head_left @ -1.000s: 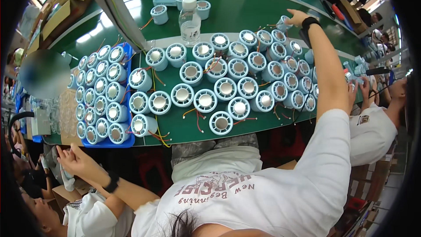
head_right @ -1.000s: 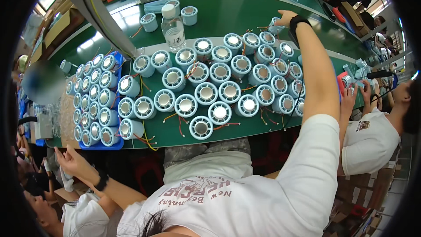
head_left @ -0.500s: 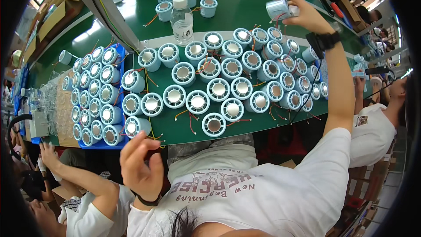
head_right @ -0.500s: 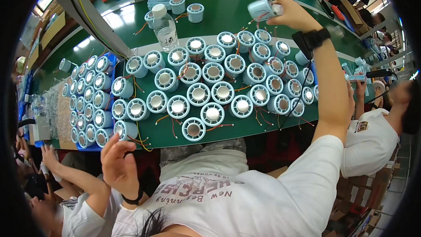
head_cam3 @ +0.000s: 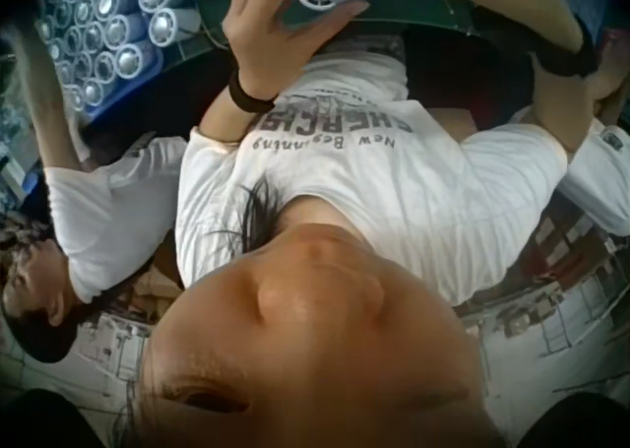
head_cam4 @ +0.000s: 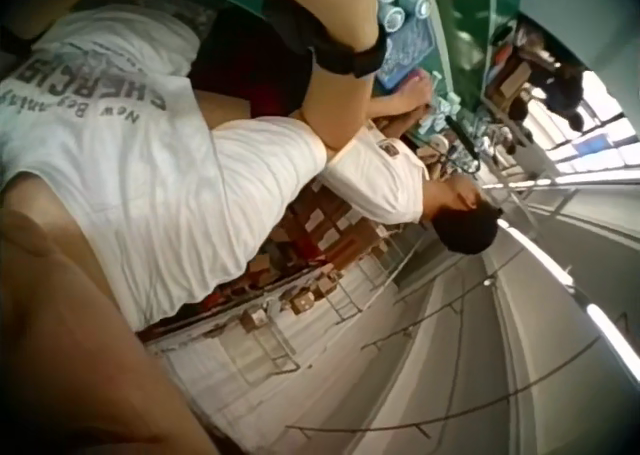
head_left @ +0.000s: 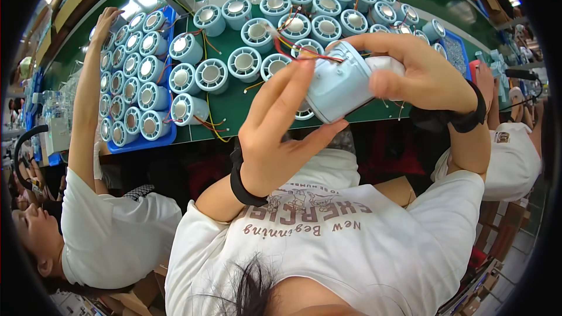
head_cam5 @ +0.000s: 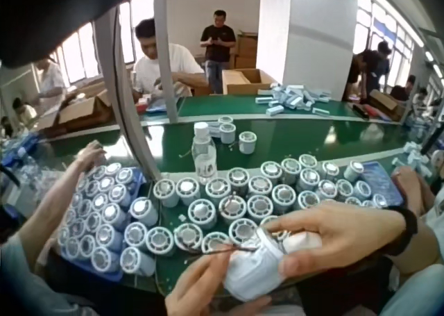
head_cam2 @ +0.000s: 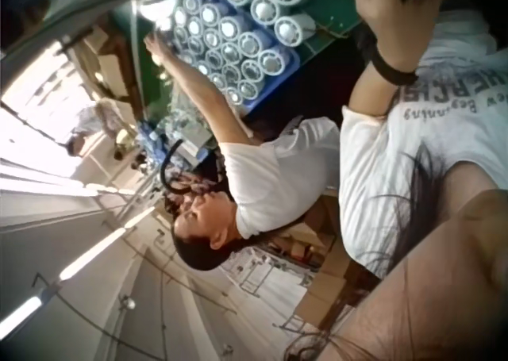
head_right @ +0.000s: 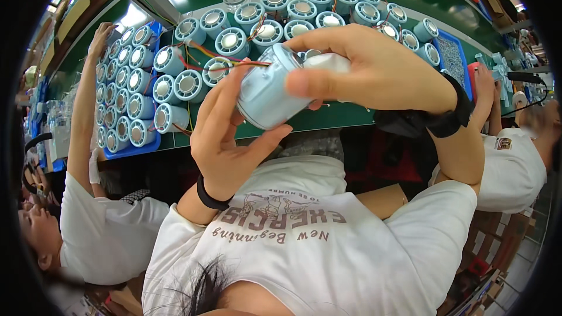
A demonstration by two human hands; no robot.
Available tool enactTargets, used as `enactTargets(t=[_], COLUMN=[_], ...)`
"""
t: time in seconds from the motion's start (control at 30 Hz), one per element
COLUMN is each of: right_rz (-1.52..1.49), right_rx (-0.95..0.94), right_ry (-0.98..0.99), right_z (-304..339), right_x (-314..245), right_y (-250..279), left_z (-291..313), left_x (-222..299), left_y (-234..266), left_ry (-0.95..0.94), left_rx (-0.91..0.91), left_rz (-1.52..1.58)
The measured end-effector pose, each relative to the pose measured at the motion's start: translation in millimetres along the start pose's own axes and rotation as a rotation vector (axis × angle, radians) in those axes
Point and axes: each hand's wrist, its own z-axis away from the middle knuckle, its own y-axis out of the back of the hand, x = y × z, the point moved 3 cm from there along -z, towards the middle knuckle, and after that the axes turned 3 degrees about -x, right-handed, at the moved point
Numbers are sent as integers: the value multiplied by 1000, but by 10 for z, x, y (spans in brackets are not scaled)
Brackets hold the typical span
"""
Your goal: Cleaning electronic motor components with a cloth and packing them into plastic trays on a factory assembly line.
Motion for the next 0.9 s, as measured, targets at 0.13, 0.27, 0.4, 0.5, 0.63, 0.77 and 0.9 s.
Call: enactTargets(t=[0.13, 0.27, 0.4, 0.5, 0.63, 0.77, 0.9], right_rz=[-331, -228, 1, 243, 436, 321, 146], right_rx=[-96, -131, -2, 48, 54, -24, 171], right_ry=[-141, -85, 270, 513, 534, 522, 193], right_z=[85, 75, 14, -11, -26, -19, 76], right_x=[127, 119, 56, -11, -63, -101, 79], right_y=[52, 89, 54, 35, 16, -7, 274], left_z=[63, 92, 157, 124, 115, 122, 195], left_x=[-12, -13, -55, -55, -52, -64, -83], left_y=[1, 6, 27, 12, -31, -51, -40], left_ry=[402, 483, 682, 834, 947, 1077, 1039], left_rx=[85, 54, -13, -136, -154, -175, -109], left_rz=[512, 760, 1121, 1370, 1431, 1556, 1604])
